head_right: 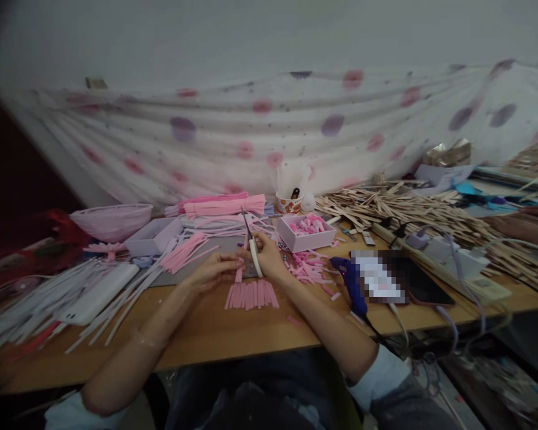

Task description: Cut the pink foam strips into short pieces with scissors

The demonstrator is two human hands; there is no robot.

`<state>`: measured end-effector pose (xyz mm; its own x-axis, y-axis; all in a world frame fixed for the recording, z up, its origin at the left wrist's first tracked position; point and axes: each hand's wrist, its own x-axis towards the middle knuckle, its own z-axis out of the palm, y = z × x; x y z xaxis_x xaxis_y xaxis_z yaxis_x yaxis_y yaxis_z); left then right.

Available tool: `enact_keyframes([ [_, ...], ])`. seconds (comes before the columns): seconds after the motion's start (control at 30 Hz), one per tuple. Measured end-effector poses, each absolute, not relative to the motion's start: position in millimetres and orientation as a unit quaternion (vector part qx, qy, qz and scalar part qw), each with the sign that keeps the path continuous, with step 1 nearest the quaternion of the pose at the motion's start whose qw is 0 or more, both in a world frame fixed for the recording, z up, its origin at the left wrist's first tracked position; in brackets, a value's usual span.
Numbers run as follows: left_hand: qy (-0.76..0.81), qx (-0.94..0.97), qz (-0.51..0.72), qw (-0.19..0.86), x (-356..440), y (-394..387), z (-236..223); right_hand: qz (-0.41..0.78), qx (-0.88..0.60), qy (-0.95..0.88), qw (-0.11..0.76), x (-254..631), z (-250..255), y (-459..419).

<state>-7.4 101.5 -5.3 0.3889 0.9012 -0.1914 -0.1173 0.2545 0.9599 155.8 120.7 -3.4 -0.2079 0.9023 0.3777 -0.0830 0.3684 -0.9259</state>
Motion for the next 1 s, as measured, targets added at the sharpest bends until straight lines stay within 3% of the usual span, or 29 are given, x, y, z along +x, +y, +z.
enact_keyframes([
  [0.27,0.403,0.466,0.433,0.658,-1.4,101.0,-5.4,0.461,-0.331,-0.634,0.525,158.9,-1.9,123.0],
  [0.6,0.401,0.474,0.367,0.692,-6.2,100.1,-5.7,0.483,-0.344,-0.625,0.508,164.1,4.2,125.5],
  [1.0,0.423,0.517,0.341,0.662,-9.5,102.6,-4.2,0.472,-0.365,-0.616,0.513,166.5,12.7,121.8],
])
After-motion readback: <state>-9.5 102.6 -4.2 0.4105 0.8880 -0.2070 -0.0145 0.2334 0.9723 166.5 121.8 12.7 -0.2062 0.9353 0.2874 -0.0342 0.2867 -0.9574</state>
